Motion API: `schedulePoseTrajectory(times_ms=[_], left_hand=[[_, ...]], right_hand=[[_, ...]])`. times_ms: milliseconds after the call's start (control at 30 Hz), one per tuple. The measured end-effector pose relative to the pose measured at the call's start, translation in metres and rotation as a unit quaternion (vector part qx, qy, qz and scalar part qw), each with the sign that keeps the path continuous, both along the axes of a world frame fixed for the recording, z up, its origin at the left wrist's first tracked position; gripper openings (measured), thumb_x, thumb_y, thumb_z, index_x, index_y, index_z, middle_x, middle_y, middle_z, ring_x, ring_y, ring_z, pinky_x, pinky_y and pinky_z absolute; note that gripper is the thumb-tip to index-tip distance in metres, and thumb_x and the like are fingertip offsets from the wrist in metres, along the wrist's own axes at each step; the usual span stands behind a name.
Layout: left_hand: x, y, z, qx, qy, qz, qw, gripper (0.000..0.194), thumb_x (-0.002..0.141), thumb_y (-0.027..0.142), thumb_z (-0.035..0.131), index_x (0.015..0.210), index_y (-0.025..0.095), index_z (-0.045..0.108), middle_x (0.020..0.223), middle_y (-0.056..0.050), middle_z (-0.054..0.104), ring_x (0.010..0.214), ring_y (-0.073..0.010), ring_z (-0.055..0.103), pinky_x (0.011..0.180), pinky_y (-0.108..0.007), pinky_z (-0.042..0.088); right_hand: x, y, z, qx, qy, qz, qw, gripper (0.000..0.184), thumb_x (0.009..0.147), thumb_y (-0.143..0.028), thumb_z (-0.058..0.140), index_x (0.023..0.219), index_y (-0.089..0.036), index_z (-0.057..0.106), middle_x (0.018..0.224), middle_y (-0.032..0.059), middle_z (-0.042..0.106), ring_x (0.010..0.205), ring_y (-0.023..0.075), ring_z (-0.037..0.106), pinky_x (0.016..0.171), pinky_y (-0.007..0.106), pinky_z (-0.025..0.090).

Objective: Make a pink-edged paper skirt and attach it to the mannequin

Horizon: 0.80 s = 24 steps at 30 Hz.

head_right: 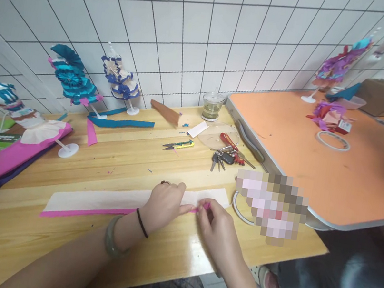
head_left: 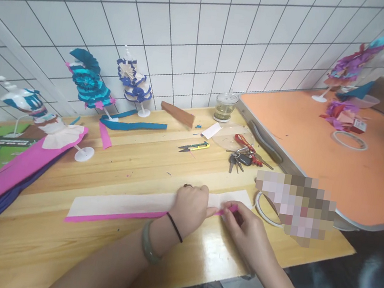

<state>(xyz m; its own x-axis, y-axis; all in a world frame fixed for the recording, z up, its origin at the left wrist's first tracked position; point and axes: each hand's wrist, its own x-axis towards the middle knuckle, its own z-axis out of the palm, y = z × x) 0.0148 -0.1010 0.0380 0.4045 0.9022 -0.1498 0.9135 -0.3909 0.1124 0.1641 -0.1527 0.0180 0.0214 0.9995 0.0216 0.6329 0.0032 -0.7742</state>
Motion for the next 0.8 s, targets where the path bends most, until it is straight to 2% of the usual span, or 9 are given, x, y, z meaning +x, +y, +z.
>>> schedulePoseTrajectory(times_ms=[133, 233, 367, 533, 800], left_hand=[[0.005, 0.001, 0.005, -0.019, 0.003, 0.023, 1.000, 0.051, 0.075, 0.062, 0.049, 0.087, 0.013, 0.056, 0.080, -0.012, 0.067, 0.079, -0.0280, 0.062, 0.065, -0.034, 0.044], [0.007, 0.002, 0.006, -0.030, 0.003, 0.026, 0.999, 0.055, 0.074, 0.065, 0.046, 0.087, 0.013, 0.057, 0.080, -0.012, 0.067, 0.079, -0.0277, 0.062, 0.065, -0.034, 0.044], [0.006, 0.002, 0.005, -0.026, 0.004, 0.027, 0.999, 0.058, 0.075, 0.067, 0.042, 0.087, 0.013, 0.057, 0.080, -0.013, 0.067, 0.079, -0.0276, 0.062, 0.065, -0.034, 0.044], [0.005, 0.002, 0.003, -0.022, 0.003, 0.022, 0.999, 0.061, 0.076, 0.069, 0.036, 0.089, 0.013, 0.057, 0.081, -0.013, 0.067, 0.079, -0.0278, 0.062, 0.064, -0.034, 0.044], [0.005, 0.002, 0.004, -0.027, 0.012, 0.029, 0.999, 0.061, 0.075, 0.070, 0.037, 0.089, 0.014, 0.057, 0.079, -0.013, 0.067, 0.078, -0.0276, 0.062, 0.063, -0.034, 0.044]], right_hand=[[0.013, -0.006, 0.004, -0.013, -0.034, -0.034, 0.999, 0.030, 0.084, -0.043, 0.046, 0.098, -0.018, 0.056, 0.074, 0.0036, 0.063, 0.064, 0.0176, 0.058, 0.059, 0.028, 0.044], [0.017, -0.014, 0.005, -0.054, -0.061, -0.009, 0.997, 0.041, 0.082, -0.046, 0.049, 0.112, -0.019, 0.049, 0.073, 0.0014, 0.063, 0.061, 0.0171, 0.059, 0.057, 0.027, 0.044], [0.015, -0.020, 0.000, -0.067, -0.072, 0.017, 0.995, 0.049, 0.083, -0.038, 0.046, 0.126, -0.017, 0.037, 0.070, -0.0005, 0.063, 0.059, 0.0172, 0.060, 0.056, 0.027, 0.045], [0.026, -0.015, 0.000, -0.031, -0.117, 0.007, 0.993, 0.048, 0.083, -0.033, 0.044, 0.127, -0.017, 0.040, 0.076, 0.0021, 0.066, 0.064, 0.0188, 0.063, 0.059, 0.029, 0.046], [0.057, -0.005, 0.000, 0.001, -0.237, -0.043, 0.970, 0.045, 0.083, -0.035, 0.042, 0.125, -0.020, 0.043, 0.079, 0.0034, 0.068, 0.062, 0.0218, 0.063, 0.054, 0.030, 0.043]])
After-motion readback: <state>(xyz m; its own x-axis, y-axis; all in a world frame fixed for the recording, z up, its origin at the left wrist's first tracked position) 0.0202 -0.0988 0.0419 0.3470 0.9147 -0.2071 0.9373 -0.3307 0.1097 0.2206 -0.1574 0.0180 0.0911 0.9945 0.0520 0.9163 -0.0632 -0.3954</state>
